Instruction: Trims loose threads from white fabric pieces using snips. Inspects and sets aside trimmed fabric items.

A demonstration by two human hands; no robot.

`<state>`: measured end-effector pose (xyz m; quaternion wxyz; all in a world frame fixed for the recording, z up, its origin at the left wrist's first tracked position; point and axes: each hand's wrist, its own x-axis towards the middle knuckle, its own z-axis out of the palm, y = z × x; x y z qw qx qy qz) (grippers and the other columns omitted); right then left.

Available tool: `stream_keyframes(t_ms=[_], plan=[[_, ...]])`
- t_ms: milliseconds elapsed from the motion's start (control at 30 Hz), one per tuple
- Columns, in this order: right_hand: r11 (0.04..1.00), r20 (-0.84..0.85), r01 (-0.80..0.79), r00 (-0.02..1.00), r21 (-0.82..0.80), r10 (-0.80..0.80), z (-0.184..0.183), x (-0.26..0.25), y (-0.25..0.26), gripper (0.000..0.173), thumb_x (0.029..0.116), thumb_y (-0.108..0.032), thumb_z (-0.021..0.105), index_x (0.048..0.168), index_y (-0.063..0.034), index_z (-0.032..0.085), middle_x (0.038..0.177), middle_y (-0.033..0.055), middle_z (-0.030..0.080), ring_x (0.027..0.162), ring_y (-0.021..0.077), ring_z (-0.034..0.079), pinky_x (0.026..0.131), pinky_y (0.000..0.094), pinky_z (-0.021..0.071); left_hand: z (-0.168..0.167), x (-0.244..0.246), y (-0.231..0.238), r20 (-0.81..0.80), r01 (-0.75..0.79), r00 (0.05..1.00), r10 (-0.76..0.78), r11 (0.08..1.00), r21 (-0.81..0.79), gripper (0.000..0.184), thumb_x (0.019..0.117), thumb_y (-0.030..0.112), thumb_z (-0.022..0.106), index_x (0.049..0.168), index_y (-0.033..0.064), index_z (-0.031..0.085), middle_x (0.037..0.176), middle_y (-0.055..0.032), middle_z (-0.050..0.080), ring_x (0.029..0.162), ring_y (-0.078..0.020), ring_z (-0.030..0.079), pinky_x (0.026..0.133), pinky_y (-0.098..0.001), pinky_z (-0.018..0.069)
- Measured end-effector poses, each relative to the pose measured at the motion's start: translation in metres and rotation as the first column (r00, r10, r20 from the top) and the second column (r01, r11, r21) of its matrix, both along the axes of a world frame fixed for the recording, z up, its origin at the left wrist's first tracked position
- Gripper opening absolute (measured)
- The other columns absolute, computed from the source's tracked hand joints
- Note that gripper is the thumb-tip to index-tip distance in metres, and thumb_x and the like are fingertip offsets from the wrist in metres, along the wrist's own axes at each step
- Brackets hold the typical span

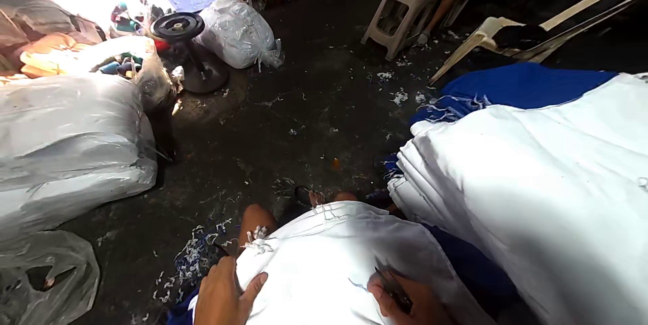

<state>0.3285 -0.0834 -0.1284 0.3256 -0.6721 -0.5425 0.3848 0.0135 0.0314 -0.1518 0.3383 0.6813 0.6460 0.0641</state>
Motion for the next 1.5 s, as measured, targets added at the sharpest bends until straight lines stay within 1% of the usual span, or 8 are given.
stream_keyframes(t_ms=[133, 300, 567, 700, 900, 1167, 1267, 1500], plan=[[0.991, -0.157, -0.089, 0.982, 0.104, 0.105, 0.012, -0.039, 0.037, 0.025, 0.1037, -0.011, 0.05, 0.103, 0.0042, 0.07, 0.071, 0.003, 0.065, 0.06, 0.003, 0.058, 0.059, 0.0198, 0.0497, 0.019, 0.02, -0.043, -0.128, 0.023, 0.991, 0.029, 0.923, 0.385, 0.047, 0.076, 0.024, 0.081, 0.102, -0.0123, 0.067, 0.101, -0.0316, 0.066, 0.093, -0.0522, 0.064, 0.083, -0.0647, 0.0489], [0.959, -0.151, -0.282, 0.95, -0.036, 0.274, -0.005, -0.098, 0.09, 0.039, 0.1037, -0.018, 0.053, 0.139, -0.0016, 0.058, 0.087, 0.0126, 0.069, 0.071, 0.0209, 0.066, 0.07, 0.0385, 0.0569, 0.003, 0.02, -0.049, -0.118, -0.027, 0.988, 0.095, 0.876, 0.482, 0.044, 0.076, 0.018, 0.079, 0.106, -0.0115, 0.067, 0.105, -0.0306, 0.066, 0.097, -0.0502, 0.065, 0.088, -0.0629, 0.0494], [0.979, -0.127, -0.197, 0.974, -0.055, 0.189, -0.033, -0.102, 0.091, 0.029, 0.1027, -0.019, 0.052, 0.122, -0.0021, 0.066, 0.079, 0.0079, 0.065, 0.065, 0.0146, 0.061, 0.066, 0.0317, 0.0529, -0.005, 0.026, -0.023, 0.066, -0.031, 0.998, -0.004, 0.856, 0.516, 0.053, 0.0951, 0.037, 0.063, 0.127, -0.0048, 0.066, 0.125, -0.0285, 0.063, 0.11, -0.0469, 0.063, 0.091, -0.0626, 0.0491], [0.977, -0.127, -0.214, 0.969, 0.002, 0.212, -0.034, -0.101, 0.087, 0.026, 0.1028, -0.017, 0.051, 0.108, -0.0015, 0.071, 0.076, 0.0088, 0.065, 0.065, 0.0137, 0.059, 0.064, 0.03, 0.0499, -0.013, 0.034, 0.0, 0.243, -0.17, 0.969, 0.052, 0.853, 0.493, 0.038, 0.0982, 0.02, 0.059, 0.125, -0.0066, 0.065, 0.107, -0.0197, 0.064, 0.077, -0.0194, 0.063, 0.069, -0.033, 0.0564], [0.949, -0.087, -0.307, 0.95, -0.075, 0.301, -0.029, -0.103, 0.088, 0.03, 0.1053, -0.022, 0.048, 0.109, -0.0018, 0.07, 0.08, 0.0115, 0.066, 0.073, 0.0206, 0.063, 0.07, 0.0365, 0.0513, 0.005, 0.041, 0.026, -0.035, -0.041, 0.999, 0.042, 0.999, 0.035, 0.026, 0.0946, 0.016, 0.071, 0.109, -0.005, 0.071, 0.112, -0.0249, 0.065, 0.109, -0.0407, 0.063, 0.098, -0.0531, 0.0502], [0.974, -0.036, -0.215, 0.976, -0.069, 0.213, -0.026, -0.107, 0.088, 0.054, 0.104, -0.028, 0.054, 0.153, -0.0072, 0.044, 0.089, 0.012, 0.066, 0.075, 0.024, 0.063, 0.073, 0.0417, 0.0545, -0.021, 0.037, -0.017, -0.09, 0.062, 0.996, 0.007, 0.672, 0.738, 0.018, 0.0919, 0.008, 0.057, 0.086, -0.0008, 0.072, 0.099, -0.0192, 0.071, 0.098, -0.0399, 0.068, 0.086, -0.0504, 0.0552], [0.936, 0.021, -0.275, 0.958, -0.221, 0.287, -0.022, -0.112, 0.097, 0.056, 0.1046, -0.032, 0.053, 0.156, -0.0112, 0.041, 0.098, 0.0135, 0.068, 0.087, 0.0286, 0.067, 0.082, 0.0477, 0.0543, -0.025, 0.032, -0.017, -0.008, -0.008, 1.0, 0.017, 0.795, 0.607, 0.016, 0.0917, 0.005, 0.058, 0.092, -0.0039, 0.071, 0.111, -0.0219, 0.07, 0.109, -0.0412, 0.067, 0.094, -0.0539, 0.0531], [0.901, 0.0, -0.315, 0.944, -0.297, 0.33, -0.026, -0.116, 0.115, 0.028, 0.1041, -0.025, 0.05, 0.114, -0.0047, 0.067, 0.092, 0.014, 0.067, 0.089, 0.0289, 0.066, 0.081, 0.0493, 0.0514, -0.002, 0.021, 0.01, 0.007, -0.051, 0.999, 0.05, 0.996, 0.077, 0.041, 0.0971, 0.021, 0.069, 0.125, -0.0078, 0.061, 0.112, -0.0264, 0.066, 0.105, -0.0418, 0.065, 0.096, -0.0577, 0.0507]])
